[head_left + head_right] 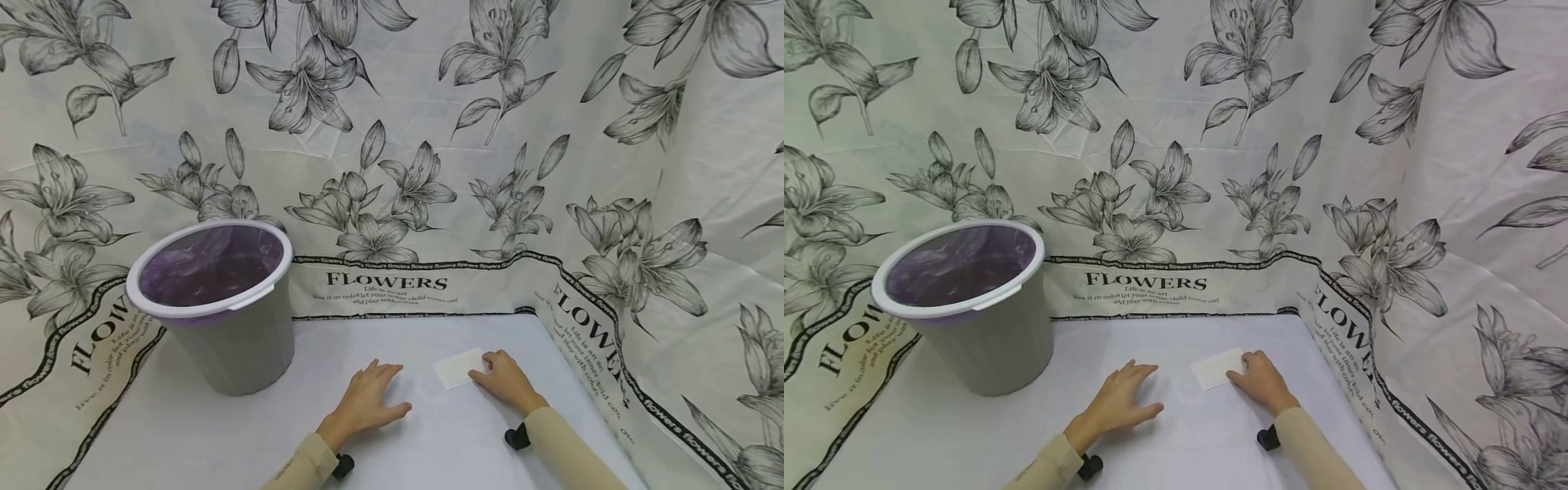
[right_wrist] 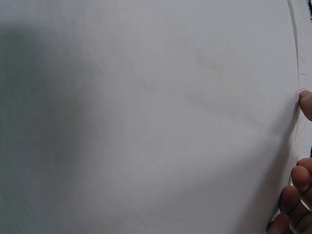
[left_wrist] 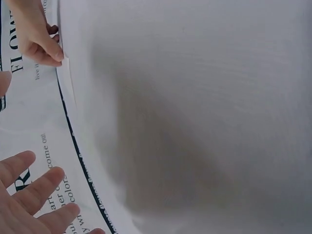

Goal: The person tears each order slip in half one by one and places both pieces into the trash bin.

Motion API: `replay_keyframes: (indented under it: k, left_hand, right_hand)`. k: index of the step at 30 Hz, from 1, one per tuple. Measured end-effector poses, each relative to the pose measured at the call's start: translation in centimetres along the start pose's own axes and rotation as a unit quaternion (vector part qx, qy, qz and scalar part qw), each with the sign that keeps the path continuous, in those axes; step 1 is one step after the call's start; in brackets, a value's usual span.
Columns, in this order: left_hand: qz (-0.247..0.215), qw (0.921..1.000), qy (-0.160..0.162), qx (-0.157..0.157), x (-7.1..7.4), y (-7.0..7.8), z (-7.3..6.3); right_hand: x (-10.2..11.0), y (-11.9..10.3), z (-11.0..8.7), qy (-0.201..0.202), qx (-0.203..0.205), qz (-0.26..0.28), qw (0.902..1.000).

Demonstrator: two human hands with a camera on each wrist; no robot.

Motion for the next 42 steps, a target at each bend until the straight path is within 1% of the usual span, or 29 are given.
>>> replay_keyframes:
  k: [4, 9, 15, 21, 23, 28, 32, 37, 39, 42]
  left_hand:
    - [0.009, 0.9998, 0.018, 0.003, -0.2, 0.1, 0.2]
    - [0.022, 0.9986, 0.045, 0.018, -0.4, 0.3, 0.2]
    - [0.031, 0.9966, 0.069, 0.032, -0.9, 0.6, 0.5]
    - [0.022, 0.9949, 0.085, 0.049, -1.3, 0.7, 0.8]
    - [0.017, 0.9945, 0.089, 0.054, -1.5, 0.7, 0.8]
    - [0.003, 0.9936, 0.095, 0.061, -2.0, 0.6, 1.0]
    - [-0.002, 0.9926, 0.093, 0.078, -2.4, 0.5, 1.1]
    - [0.006, 0.9913, 0.070, 0.111, -2.9, 0.2, 1.2]
    - [0.009, 0.9912, 0.061, 0.117, -2.9, 0.2, 1.3]
    - [0.011, 0.9918, 0.049, 0.118, -2.7, 0.2, 1.4]
  right_hand:
    - [-0.5, -1.6, -0.3, -0.002, 0.002, 0.000, 1.0000]
    - [-1.3, -3.6, -0.9, -0.006, -0.001, -0.006, 1.0000]
    - [-2.3, -5.8, -1.5, 0.004, -0.003, -0.001, 1.0000]
    - [-3.2, -7.9, -2.1, 0.013, -0.001, -0.006, 0.9999]
    - [-3.4, -8.6, -2.3, 0.016, -0.005, -0.006, 0.9998]
    - [-3.7, -9.9, -2.9, 0.021, -0.014, 0.011, 0.9996]
    - [-3.9, -10.5, -3.2, 0.018, -0.001, 0.032, 0.9993]
    - [-3.9, -10.5, -3.2, 0.006, 0.010, 0.057, 0.9983]
    - [-3.8, -10.4, -3.1, 0.001, 0.013, 0.068, 0.9976]
    - [-3.7, -10.2, -2.8, -0.005, 0.018, 0.078, 0.9968]
Point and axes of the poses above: each hand's wrist, its own z-axis towards the middle knuckle, its own x-axis out of the back of the hand, y = z × x, the point moved 1 cm from there along z, towards the middle knuckle, and after that the axes turned 6 degrees about -y, right-handed, at the moved point
